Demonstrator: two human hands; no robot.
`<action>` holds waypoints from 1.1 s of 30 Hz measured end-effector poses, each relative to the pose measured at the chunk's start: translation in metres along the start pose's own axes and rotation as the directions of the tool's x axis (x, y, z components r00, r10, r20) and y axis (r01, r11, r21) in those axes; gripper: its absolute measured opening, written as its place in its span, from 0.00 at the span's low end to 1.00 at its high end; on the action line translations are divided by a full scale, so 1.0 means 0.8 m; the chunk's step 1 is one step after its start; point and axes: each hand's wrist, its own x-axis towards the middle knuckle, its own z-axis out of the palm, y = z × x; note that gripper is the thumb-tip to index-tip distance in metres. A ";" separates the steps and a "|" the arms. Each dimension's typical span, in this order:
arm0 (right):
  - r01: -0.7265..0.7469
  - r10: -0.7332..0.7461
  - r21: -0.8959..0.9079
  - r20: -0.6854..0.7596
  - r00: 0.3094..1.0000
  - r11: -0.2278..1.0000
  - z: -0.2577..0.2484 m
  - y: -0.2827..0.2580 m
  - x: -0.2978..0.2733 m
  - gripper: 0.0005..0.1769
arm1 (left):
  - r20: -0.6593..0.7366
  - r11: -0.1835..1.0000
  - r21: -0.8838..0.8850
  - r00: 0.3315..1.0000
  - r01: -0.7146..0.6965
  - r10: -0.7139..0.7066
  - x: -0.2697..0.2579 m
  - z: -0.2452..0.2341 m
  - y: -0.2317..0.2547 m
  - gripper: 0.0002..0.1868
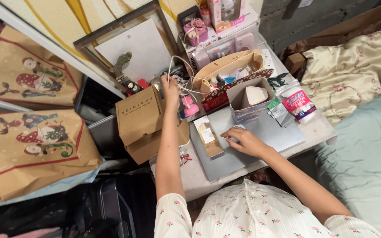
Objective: The person organizes various items on a cluttered desk, including a red packet, a small box, a pink device with a cable, and a purple box. They place items into a brown paper bag and rearrange objects on the desk.
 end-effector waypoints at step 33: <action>-0.094 0.305 0.767 -0.137 0.943 0.634 0.029 0.001 0.049 0.17 | 0.289 0.227 -0.931 0.957 0.286 -0.017 -0.137 -0.015 0.029 0.03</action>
